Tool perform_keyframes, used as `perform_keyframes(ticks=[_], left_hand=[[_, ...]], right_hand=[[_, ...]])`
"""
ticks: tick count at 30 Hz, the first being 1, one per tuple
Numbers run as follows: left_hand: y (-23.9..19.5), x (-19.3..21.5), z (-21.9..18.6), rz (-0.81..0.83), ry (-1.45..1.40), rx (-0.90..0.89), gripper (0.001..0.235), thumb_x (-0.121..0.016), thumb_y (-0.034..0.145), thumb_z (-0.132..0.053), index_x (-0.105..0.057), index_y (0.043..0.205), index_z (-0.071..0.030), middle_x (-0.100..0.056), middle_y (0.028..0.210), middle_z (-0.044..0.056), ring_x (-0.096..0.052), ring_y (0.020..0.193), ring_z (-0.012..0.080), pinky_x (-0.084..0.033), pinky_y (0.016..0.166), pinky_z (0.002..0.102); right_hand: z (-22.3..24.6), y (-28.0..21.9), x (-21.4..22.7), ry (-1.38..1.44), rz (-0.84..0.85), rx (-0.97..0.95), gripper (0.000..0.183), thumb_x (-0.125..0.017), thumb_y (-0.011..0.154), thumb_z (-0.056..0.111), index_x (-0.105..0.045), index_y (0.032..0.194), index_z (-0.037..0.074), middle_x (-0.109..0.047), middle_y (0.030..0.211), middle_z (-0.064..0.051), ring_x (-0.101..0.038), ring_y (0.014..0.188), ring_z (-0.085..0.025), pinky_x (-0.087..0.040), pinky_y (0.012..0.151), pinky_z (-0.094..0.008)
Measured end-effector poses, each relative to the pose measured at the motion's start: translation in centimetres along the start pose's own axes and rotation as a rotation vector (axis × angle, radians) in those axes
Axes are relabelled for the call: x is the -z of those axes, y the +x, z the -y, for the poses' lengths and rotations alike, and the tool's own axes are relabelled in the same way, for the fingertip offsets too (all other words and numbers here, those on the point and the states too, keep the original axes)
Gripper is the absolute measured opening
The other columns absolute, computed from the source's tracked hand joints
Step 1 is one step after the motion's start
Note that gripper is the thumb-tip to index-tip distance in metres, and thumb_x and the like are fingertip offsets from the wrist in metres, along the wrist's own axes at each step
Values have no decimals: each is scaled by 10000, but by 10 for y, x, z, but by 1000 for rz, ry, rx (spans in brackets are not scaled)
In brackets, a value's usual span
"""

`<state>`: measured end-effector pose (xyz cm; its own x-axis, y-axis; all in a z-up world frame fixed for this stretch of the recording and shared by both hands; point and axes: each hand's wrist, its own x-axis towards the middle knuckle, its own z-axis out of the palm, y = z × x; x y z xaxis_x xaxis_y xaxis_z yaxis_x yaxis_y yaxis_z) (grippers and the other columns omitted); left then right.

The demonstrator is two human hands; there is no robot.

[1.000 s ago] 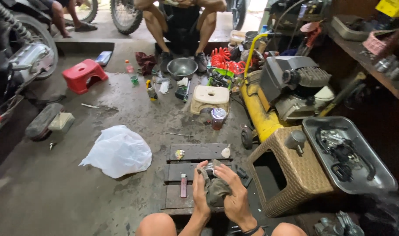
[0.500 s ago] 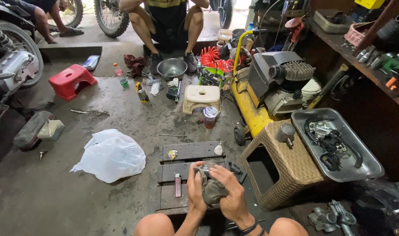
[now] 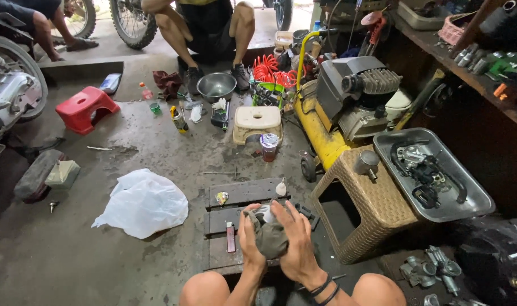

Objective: Cleaning and inspecting a motorcycle engine piston using a rag.

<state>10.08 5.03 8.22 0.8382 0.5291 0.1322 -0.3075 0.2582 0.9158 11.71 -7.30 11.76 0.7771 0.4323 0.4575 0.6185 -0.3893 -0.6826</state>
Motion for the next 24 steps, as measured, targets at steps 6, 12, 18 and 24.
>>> perform_keyframes(ticks=[6, 12, 18, 24], left_hand=[[-3, 5, 0, -25, -39, -77, 495, -291, 1026, -310, -620, 1236, -6, -674, 1159, 120, -594, 994, 190, -464, 912, 318], [-6, -1, -5, 11, -111, -63, 504, -352, 993, -379, -586, 1260, -21, -670, 1167, 140, -595, 1013, 218, -471, 933, 345], [-9, -7, -2, 62, -115, -105, 410, -385, 987, -313, -587, 1215, -39, -643, 1141, 115, -570, 1004, 204, -456, 928, 333], [-12, -7, 2, 47, -34, -117, 459, -366, 961, -317, -607, 1215, -20, -659, 1154, 135, -579, 1021, 226, -445, 951, 340]], right_hand=[[-1, -4, -8, -78, -71, 340, 596, -507, 906, 248, -518, 1468, 49, -563, 1529, -87, -389, 1512, -294, -183, 1244, -493], [14, -8, -2, -101, -91, 186, 636, -554, 904, 256, -463, 1496, 41, -476, 1582, -124, -351, 1516, -367, -186, 1222, -552], [5, -6, 4, -24, -96, 173, 626, -563, 877, 276, -507, 1472, 90, -557, 1526, -78, -389, 1515, -324, -221, 1202, -496], [3, -13, 8, -81, -106, 341, 503, -604, 894, 330, -622, 1352, 121, -604, 1473, -49, -438, 1467, -311, -205, 1244, -575]])
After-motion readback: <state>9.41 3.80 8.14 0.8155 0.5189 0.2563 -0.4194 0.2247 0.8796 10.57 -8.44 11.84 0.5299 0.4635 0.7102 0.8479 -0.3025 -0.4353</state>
